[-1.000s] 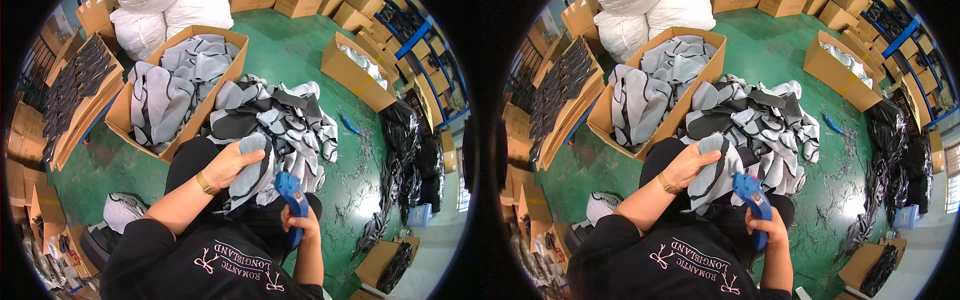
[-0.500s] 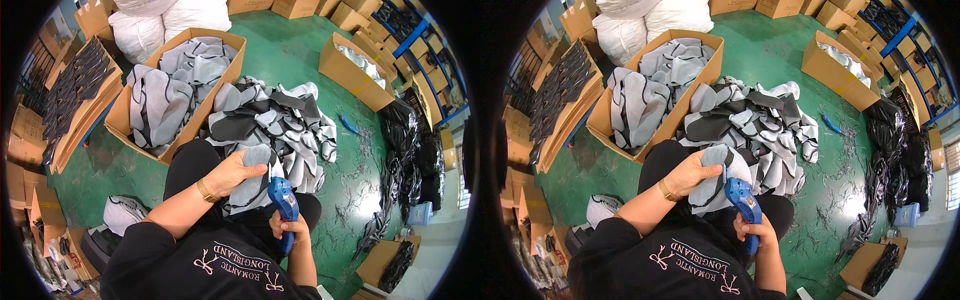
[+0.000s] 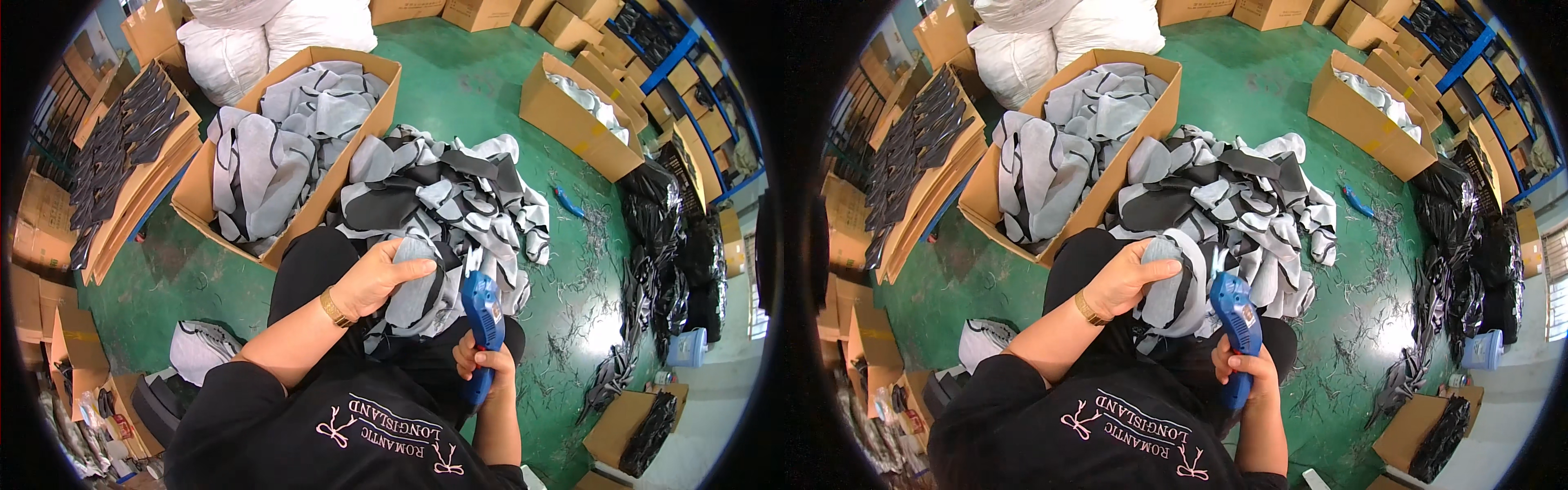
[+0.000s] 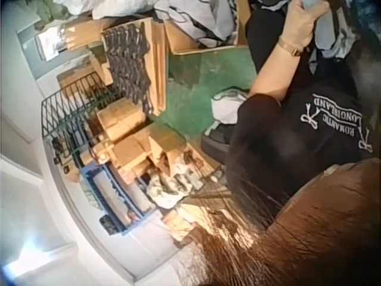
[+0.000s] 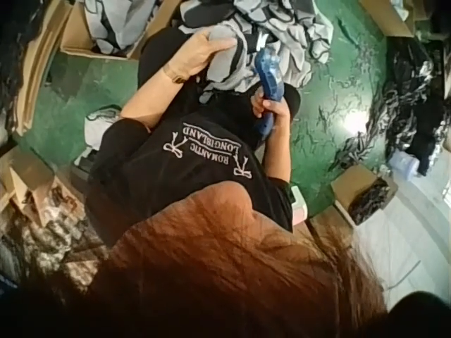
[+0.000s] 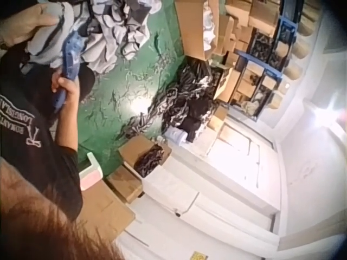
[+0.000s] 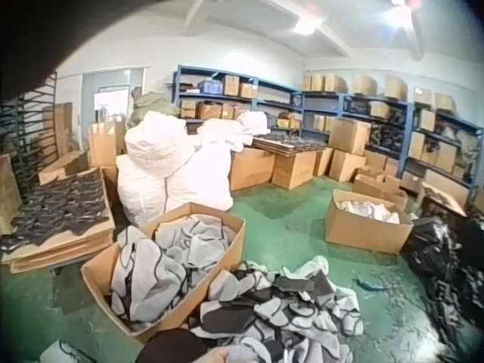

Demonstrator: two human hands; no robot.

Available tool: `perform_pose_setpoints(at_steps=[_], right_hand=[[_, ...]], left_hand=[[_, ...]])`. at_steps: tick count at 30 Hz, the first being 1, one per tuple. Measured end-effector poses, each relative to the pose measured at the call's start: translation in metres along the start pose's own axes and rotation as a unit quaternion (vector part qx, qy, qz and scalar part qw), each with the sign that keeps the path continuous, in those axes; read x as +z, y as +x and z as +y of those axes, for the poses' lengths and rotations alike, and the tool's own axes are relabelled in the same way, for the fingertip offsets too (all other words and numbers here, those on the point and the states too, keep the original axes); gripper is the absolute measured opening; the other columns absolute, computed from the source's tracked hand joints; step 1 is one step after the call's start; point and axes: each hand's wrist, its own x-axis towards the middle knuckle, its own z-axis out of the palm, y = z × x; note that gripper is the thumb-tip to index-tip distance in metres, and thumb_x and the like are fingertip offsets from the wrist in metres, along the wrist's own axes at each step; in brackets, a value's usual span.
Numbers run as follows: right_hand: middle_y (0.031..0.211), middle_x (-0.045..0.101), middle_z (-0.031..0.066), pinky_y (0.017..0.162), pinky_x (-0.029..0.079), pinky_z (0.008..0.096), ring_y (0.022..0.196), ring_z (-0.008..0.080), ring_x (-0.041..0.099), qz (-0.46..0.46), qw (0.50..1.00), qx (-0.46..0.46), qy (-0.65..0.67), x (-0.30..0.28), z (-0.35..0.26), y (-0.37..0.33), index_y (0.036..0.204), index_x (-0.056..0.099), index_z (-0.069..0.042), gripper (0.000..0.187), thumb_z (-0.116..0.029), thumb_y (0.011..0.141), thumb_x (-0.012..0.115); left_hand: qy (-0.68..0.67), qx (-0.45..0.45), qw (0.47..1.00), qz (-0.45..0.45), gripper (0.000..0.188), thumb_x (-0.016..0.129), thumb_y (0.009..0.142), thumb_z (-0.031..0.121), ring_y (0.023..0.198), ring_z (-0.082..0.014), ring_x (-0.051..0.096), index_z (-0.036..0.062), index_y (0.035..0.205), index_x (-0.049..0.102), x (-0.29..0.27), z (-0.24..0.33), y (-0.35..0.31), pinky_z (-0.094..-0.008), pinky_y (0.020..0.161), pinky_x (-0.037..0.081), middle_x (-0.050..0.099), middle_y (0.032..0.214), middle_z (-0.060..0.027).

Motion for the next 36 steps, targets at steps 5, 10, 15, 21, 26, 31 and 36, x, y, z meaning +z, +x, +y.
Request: perform_pose_setpoints(at_steps=[5, 10, 15, 21, 26, 31, 36], right_hand=[[0.06, 0.041, 0.0038, 0.041, 0.037, 0.0273, 0.052, 0.0154, 0.042, 0.01, 0.997, 0.044, -0.062, 0.0, 0.005, -0.009, 0.078, 0.05, -0.001, 0.028, -0.015, 0.061, 0.069], [0.058, 0.044, 0.0068, 0.042, 0.038, 0.0279, 0.051, 0.0162, 0.043, 0.01, 0.994, 0.082, -0.075, 0.0, 0.009, -0.011, 0.081, 0.053, 0.001, 0.028, -0.012, 0.06, 0.067], [0.06, 0.044, 0.0062, 0.042, 0.038, 0.0277, 0.052, 0.016, 0.043, -0.007, 0.995, 0.084, -0.061, -0.001, 0.011, -0.008, 0.082, 0.054, 0.001, 0.027, -0.012, 0.062, 0.067], [0.062, 0.045, 0.0054, 0.042, 0.038, 0.0273, 0.054, 0.0155, 0.043, -0.02, 0.996, 0.082, 0.004, -0.005, 0.014, -0.003, 0.086, 0.054, 0.0, 0.029, -0.012, 0.064, 0.067], [0.071, 0.058, 0.0097, 0.053, 0.047, 0.029, 0.057, 0.0198, 0.058, 0.13, 0.975, -0.015, -0.179, 0.006, -0.009, 0.005, 0.092, 0.057, 0.003, 0.033, -0.015, 0.067, 0.07], [0.074, 0.059, 0.0081, 0.056, 0.05, 0.029, 0.059, 0.0178, 0.059, 0.204, 0.93, -0.083, -0.294, 0.015, -0.018, -0.013, 0.096, 0.058, 0.004, 0.034, -0.007, 0.066, 0.07], [0.077, 0.059, 0.0068, 0.053, 0.049, 0.0273, 0.057, 0.015, 0.058, 0.182, 0.906, -0.005, -0.382, 0.026, -0.015, -0.021, 0.095, 0.059, 0.005, 0.031, -0.002, 0.067, 0.07]], left_hand=[[-0.038, 0.032, 0.999, 0.023, 0.036, 0.067, 0.083, 0.003, 0.091, -0.0117, 0.062, 0.0027, 0.117, 0.054, 0.004, 0.007, -0.001, -0.0274, 0.084, 0.05, 0.064, 0.101, -0.0029], [-0.007, 0.032, 0.999, -0.015, 0.046, 0.066, 0.084, 0.002, 0.1, -0.0101, 0.059, 0.0052, 0.126, 0.047, 0.001, 0.002, 0.0, -0.0265, 0.088, 0.047, 0.06, 0.113, -0.0024], [0.009, 0.033, 0.998, -0.048, 0.047, 0.065, 0.084, 0.0, 0.101, -0.0098, 0.058, 0.0035, 0.127, 0.046, 0.003, 0.001, -0.001, -0.0263, 0.09, 0.046, 0.06, 0.113, -0.0022], [0.038, 0.016, 0.995, -0.086, 0.045, 0.065, 0.085, 0.002, 0.1, -0.0052, 0.055, 0.0014, 0.127, 0.047, 0.004, 0.005, -0.005, -0.0231, 0.089, 0.046, 0.058, 0.115, -0.0005], [0.094, 0.038, 0.994, -0.046, 0.036, 0.063, 0.088, 0.006, 0.096, -0.0054, 0.056, 0.0009, 0.122, 0.051, 0.001, -0.001, -0.003, -0.0232, 0.085, 0.047, 0.06, 0.11, -0.0006], [0.025, 0.008, 1.0, 0.011, 0.025, 0.059, 0.091, 0.006, 0.091, -0.0089, 0.06, 0.0006, 0.115, 0.056, -0.006, -0.009, 0.003, -0.0251, 0.083, 0.049, 0.064, 0.103, -0.0026], [0.077, 0.046, 0.995, 0.045, 0.023, 0.062, 0.089, 0.006, 0.088, -0.0082, 0.061, 0.001, 0.111, 0.057, -0.004, -0.01, 0.0, -0.0244, 0.08, 0.049, 0.065, 0.1, -0.0025]])
